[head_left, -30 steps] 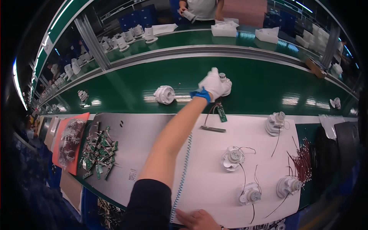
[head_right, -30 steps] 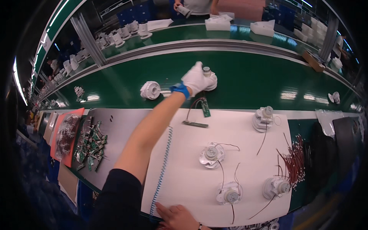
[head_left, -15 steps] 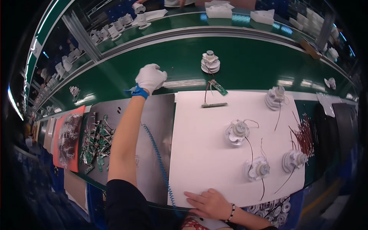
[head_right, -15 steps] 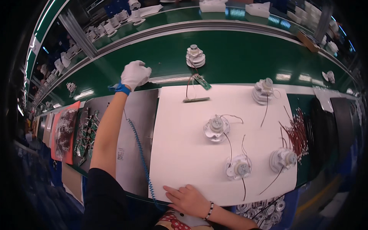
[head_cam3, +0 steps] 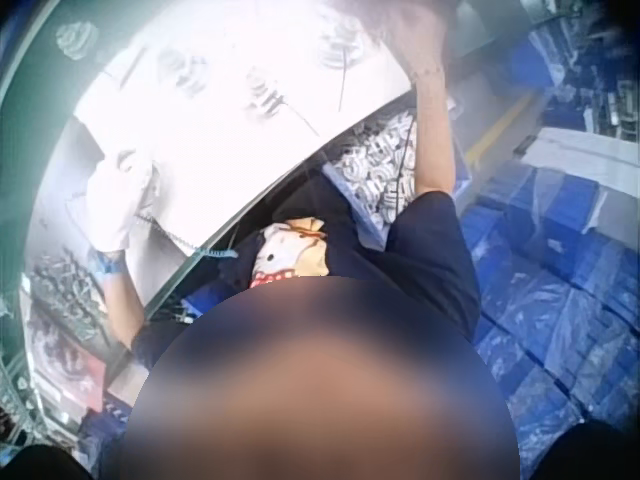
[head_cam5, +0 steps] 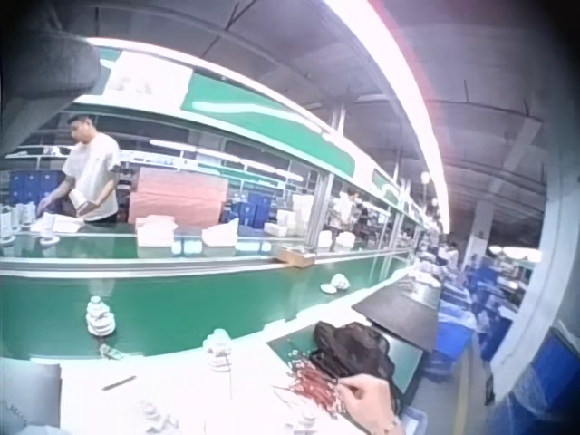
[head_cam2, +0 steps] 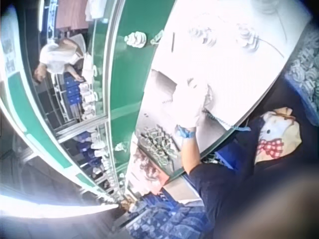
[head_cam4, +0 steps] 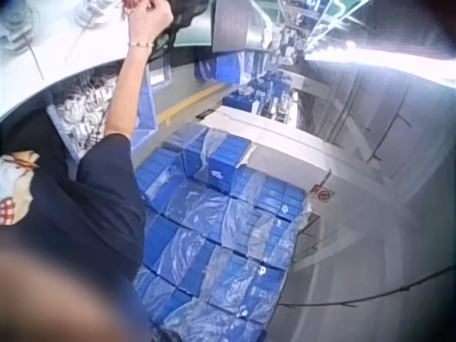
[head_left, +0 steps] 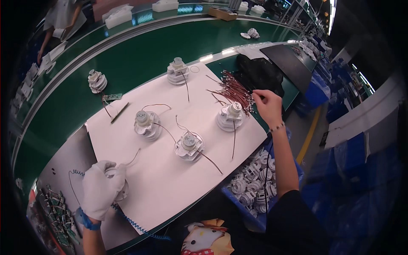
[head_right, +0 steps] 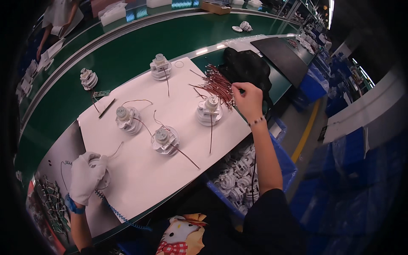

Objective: The person assembles small electronic devices by connecting wires from white circular components to green circuit boards. They pick up components from a tray, attach wires to the boards, and place the assembled units on a white surface.

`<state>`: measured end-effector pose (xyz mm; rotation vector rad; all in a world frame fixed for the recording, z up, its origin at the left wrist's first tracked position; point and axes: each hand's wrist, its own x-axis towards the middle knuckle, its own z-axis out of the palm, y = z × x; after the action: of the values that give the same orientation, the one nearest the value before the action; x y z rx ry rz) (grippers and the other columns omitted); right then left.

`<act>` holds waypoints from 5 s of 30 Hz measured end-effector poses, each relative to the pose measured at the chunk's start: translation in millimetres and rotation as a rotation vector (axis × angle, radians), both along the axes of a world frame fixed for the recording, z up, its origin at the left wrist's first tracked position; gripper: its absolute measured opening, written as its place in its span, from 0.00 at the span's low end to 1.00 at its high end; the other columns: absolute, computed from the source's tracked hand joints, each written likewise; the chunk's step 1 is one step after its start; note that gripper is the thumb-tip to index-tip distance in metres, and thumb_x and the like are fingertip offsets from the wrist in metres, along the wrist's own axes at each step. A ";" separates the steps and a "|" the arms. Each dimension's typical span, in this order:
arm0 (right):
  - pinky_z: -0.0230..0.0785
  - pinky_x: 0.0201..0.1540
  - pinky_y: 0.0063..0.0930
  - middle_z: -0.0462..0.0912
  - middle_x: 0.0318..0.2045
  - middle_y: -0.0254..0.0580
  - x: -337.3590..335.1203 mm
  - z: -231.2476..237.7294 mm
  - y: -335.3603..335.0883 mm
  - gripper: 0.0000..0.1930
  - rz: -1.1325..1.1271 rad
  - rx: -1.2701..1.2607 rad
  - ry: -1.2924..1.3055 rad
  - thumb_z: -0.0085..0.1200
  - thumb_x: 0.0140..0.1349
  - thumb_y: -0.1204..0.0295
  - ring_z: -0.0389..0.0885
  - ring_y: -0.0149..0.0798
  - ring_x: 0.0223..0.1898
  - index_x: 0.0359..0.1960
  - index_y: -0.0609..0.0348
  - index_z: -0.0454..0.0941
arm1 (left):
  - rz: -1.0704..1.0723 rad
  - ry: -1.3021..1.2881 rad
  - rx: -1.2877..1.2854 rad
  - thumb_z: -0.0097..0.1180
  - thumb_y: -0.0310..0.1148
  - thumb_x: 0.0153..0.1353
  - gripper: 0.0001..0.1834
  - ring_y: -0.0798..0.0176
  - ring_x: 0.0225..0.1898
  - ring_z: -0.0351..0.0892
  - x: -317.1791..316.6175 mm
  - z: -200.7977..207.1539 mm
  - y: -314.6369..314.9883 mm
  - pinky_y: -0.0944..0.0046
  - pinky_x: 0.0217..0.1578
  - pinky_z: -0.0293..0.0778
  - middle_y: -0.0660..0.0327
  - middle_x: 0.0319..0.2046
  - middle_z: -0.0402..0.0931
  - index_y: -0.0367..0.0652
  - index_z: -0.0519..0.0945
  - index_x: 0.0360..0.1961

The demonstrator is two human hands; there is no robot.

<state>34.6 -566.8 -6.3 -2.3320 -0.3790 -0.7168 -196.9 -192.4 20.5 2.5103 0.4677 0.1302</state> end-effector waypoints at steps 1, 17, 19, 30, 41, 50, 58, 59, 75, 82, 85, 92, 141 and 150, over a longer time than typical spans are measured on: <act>0.71 0.30 0.33 0.81 0.27 0.47 27.5 -18.5 -12.6 0.08 0.043 -0.194 -0.019 0.59 0.48 0.70 0.78 0.45 0.24 0.29 0.60 0.82 | -0.015 -0.006 0.067 0.54 0.34 0.55 0.15 0.56 0.22 0.80 4.0 -7.0 0.9 0.64 0.27 0.75 0.50 0.20 0.77 0.29 0.76 0.34; 0.64 0.24 0.19 0.78 0.20 0.35 117.7 -62.4 -48.4 0.09 0.101 -0.163 0.238 0.56 0.56 0.70 0.72 0.25 0.20 0.29 0.64 0.77 | 0.263 -0.395 -1.046 0.41 0.45 0.65 0.24 0.66 0.46 0.70 -59.0 -55.6 51.9 0.67 0.48 0.67 0.60 0.44 0.72 0.34 0.69 0.51; 0.64 0.23 0.16 0.79 0.24 0.35 107.1 -35.3 -51.0 0.09 0.059 0.067 0.164 0.56 0.57 0.70 0.70 0.22 0.20 0.35 0.63 0.76 | 0.049 -0.574 -0.575 0.40 0.44 0.65 0.24 0.63 0.48 0.70 -67.7 -58.7 35.7 0.65 0.50 0.66 0.58 0.46 0.71 0.33 0.68 0.51; 0.61 0.20 0.14 0.77 0.22 0.42 -141.2 20.4 101.1 0.05 1.005 0.411 0.380 0.50 0.55 0.81 0.67 0.23 0.15 0.32 0.68 0.78 | 0.147 -0.347 -0.337 0.42 0.43 0.64 0.21 0.54 0.33 0.78 -69.0 -48.1 -6.8 0.62 0.37 0.71 0.45 0.31 0.76 0.32 0.73 0.42; 0.67 0.24 0.15 0.79 0.28 0.40 -204.3 -30.2 160.8 0.05 1.106 0.678 1.142 0.50 0.59 0.80 0.75 0.24 0.24 0.33 0.69 0.76 | 0.237 -0.178 -0.526 0.48 0.40 0.61 0.19 0.49 0.38 0.77 -65.6 -26.8 -16.0 0.59 0.40 0.71 0.44 0.35 0.75 0.32 0.74 0.41; 0.64 0.20 0.14 0.79 0.28 0.41 -197.3 -36.0 167.4 0.06 0.995 0.747 0.911 0.50 0.59 0.79 0.72 0.23 0.21 0.36 0.69 0.75 | -0.223 -0.602 0.456 0.61 0.24 0.45 0.20 0.52 0.43 0.72 -67.4 -70.1 -14.6 0.59 0.43 0.73 0.58 0.36 0.71 0.43 0.75 0.43; 0.65 0.21 0.13 0.78 0.25 0.39 -183.5 -34.9 157.6 0.06 0.968 0.787 0.981 0.51 0.58 0.80 0.72 0.22 0.20 0.36 0.69 0.76 | -0.346 -0.459 0.495 0.60 0.27 0.39 0.12 0.55 0.40 0.73 -100.2 -61.0 -34.7 0.53 0.39 0.73 0.60 0.27 0.71 0.43 0.74 0.28; 0.65 0.21 0.13 0.79 0.25 0.39 -183.8 -34.1 158.7 0.06 0.984 0.753 0.987 0.51 0.58 0.79 0.72 0.22 0.20 0.36 0.69 0.76 | -0.336 -0.465 0.484 0.60 0.26 0.40 0.12 0.54 0.40 0.73 -102.5 -56.5 -36.5 0.52 0.39 0.72 0.60 0.27 0.72 0.43 0.74 0.29; 0.66 0.22 0.26 0.76 0.21 0.41 -229.7 -7.0 168.3 0.07 1.282 0.108 0.326 0.58 0.46 0.81 0.75 0.39 0.21 0.29 0.61 0.77 | -0.187 -0.398 -0.061 0.64 0.30 0.46 0.11 0.62 0.21 0.78 -126.4 -11.1 -62.5 0.68 0.22 0.72 0.62 0.21 0.77 0.46 0.78 0.32; 0.66 0.22 0.26 0.76 0.21 0.41 -221.5 -12.7 171.7 0.06 1.235 0.093 0.367 0.57 0.47 0.80 0.75 0.39 0.20 0.29 0.61 0.76 | -0.438 -0.385 -0.036 0.58 0.27 0.51 0.07 0.54 0.31 0.78 -90.2 26.2 -26.7 0.60 0.30 0.74 0.54 0.33 0.76 0.44 0.77 0.33; 0.67 0.22 0.24 0.76 0.20 0.41 -227.7 -14.6 173.3 0.05 1.205 0.181 0.466 0.56 0.49 0.81 0.75 0.37 0.20 0.29 0.62 0.76 | -0.592 -0.364 0.196 0.55 0.28 0.53 0.06 0.54 0.36 0.76 -56.9 25.1 -10.7 0.59 0.33 0.73 0.51 0.35 0.74 0.41 0.76 0.34; 0.67 0.22 0.16 0.77 0.20 0.39 -229.5 -21.7 162.8 0.03 1.018 0.348 0.693 0.55 0.51 0.82 0.77 0.28 0.19 0.27 0.65 0.77 | -0.270 0.162 0.271 0.54 0.48 0.55 0.19 0.47 0.26 0.76 -35.4 21.6 -15.5 0.56 0.28 0.72 0.51 0.21 0.75 0.40 0.77 0.25; 0.53 0.18 0.15 0.69 0.12 0.25 -172.8 -57.2 212.5 0.07 0.821 0.599 0.991 0.54 0.52 0.76 0.61 0.17 0.16 0.25 0.70 0.80 | -0.360 -0.144 -0.538 0.62 0.26 0.51 0.27 0.69 0.44 0.73 -17.8 -33.1 4.3 0.70 0.46 0.69 0.60 0.42 0.74 0.36 0.69 0.52; 0.53 0.18 0.14 0.67 0.11 0.24 -170.2 -50.5 211.6 0.07 0.806 0.501 0.973 0.55 0.52 0.77 0.60 0.17 0.15 0.24 0.71 0.79 | -0.343 -0.171 -0.529 0.62 0.28 0.51 0.24 0.68 0.41 0.74 -18.4 -37.2 -1.0 0.69 0.43 0.71 0.58 0.39 0.75 0.37 0.70 0.50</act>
<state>-135.5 -355.2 -56.8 -1.5716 -0.5336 0.6355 -215.3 -193.4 -16.6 1.9983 -0.0093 0.0742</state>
